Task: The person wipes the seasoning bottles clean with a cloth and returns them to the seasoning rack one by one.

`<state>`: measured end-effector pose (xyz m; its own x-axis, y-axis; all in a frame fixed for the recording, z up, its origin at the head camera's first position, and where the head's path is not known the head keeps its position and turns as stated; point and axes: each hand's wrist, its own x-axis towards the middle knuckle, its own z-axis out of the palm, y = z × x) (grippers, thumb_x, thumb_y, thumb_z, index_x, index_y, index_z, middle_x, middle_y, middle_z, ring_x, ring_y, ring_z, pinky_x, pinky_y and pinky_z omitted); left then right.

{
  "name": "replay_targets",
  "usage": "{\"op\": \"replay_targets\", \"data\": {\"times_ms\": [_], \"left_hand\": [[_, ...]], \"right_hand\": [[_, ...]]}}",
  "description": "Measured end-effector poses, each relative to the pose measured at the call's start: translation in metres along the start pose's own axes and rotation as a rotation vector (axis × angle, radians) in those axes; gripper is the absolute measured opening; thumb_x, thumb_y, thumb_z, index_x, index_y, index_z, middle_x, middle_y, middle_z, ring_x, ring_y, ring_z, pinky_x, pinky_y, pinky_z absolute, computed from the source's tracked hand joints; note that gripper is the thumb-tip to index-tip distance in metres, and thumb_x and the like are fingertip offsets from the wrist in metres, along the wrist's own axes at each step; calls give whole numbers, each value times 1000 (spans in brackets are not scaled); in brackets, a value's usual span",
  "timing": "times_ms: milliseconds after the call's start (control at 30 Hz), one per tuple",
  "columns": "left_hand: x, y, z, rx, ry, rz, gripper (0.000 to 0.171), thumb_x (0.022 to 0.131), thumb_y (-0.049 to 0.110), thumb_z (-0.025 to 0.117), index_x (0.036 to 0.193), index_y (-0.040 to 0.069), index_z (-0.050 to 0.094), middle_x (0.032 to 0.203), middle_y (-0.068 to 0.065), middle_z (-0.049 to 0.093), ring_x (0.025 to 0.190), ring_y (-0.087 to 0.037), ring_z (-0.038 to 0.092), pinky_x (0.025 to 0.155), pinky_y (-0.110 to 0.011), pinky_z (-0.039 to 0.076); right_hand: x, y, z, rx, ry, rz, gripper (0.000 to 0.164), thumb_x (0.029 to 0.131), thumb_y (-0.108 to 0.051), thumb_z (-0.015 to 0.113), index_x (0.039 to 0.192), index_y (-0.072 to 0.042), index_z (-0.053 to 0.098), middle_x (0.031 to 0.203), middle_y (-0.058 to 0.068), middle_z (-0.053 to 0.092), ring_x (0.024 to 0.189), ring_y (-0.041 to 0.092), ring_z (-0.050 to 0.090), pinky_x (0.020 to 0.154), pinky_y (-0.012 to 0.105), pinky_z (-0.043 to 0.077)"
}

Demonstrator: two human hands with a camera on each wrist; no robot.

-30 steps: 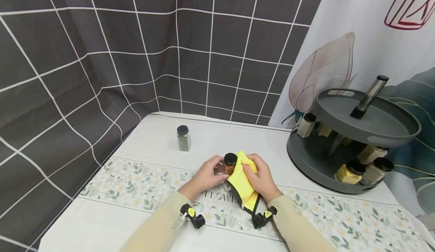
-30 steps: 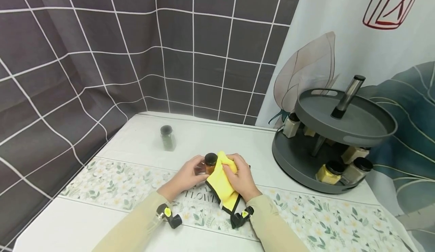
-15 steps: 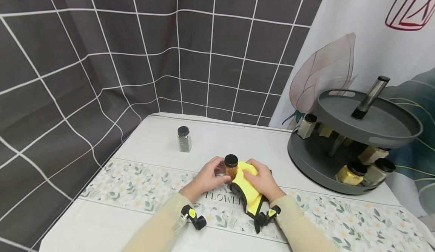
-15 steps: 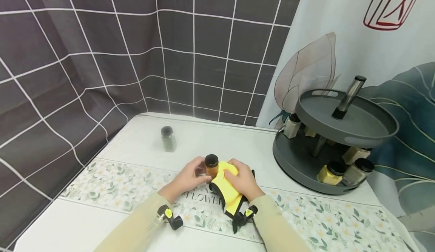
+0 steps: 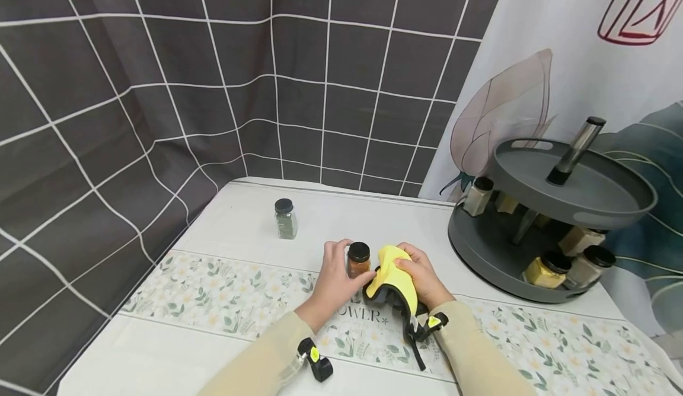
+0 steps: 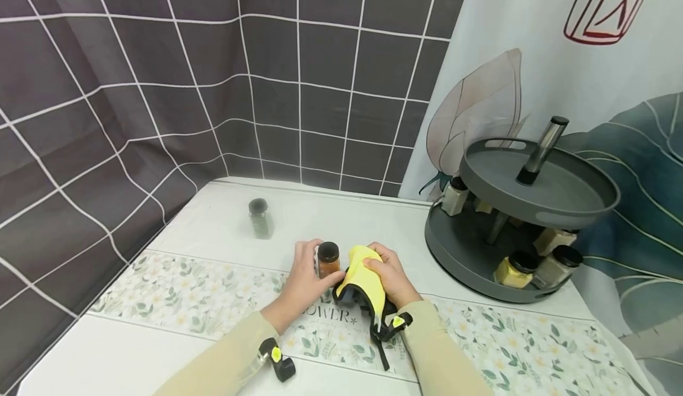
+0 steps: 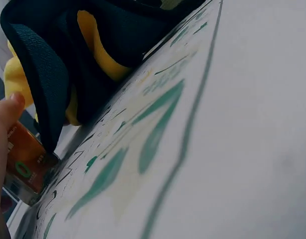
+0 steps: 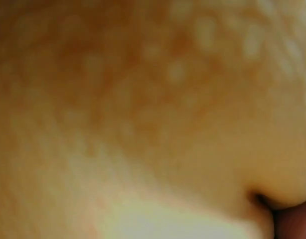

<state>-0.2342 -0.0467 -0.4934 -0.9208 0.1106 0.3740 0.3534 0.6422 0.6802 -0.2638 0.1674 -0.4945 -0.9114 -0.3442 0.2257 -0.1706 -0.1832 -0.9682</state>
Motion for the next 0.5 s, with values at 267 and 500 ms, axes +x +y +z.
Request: {"op": "replay_targets", "data": {"times_ms": [267, 500], "left_hand": [[4, -5, -1, -75, -12, 18, 67, 77, 34, 70, 132, 13, 38, 113, -2, 42, 101, -13, 49, 89, -32, 46], [10, -17, -8, -289, -107, -16, 58, 73, 14, 71, 123, 15, 43, 107, 3, 53, 95, -11, 53, 85, -28, 47]], "right_hand": [[0, 3, 1, -50, 34, -25, 7, 90, -2, 49, 91, 0, 55, 76, 6, 60, 59, 14, 57, 52, 25, 50], [0, 6, 5, -206, 102, -47, 15, 87, -8, 58, 100, 1, 58, 84, 9, 60, 63, 17, 57, 55, 28, 50]]}}
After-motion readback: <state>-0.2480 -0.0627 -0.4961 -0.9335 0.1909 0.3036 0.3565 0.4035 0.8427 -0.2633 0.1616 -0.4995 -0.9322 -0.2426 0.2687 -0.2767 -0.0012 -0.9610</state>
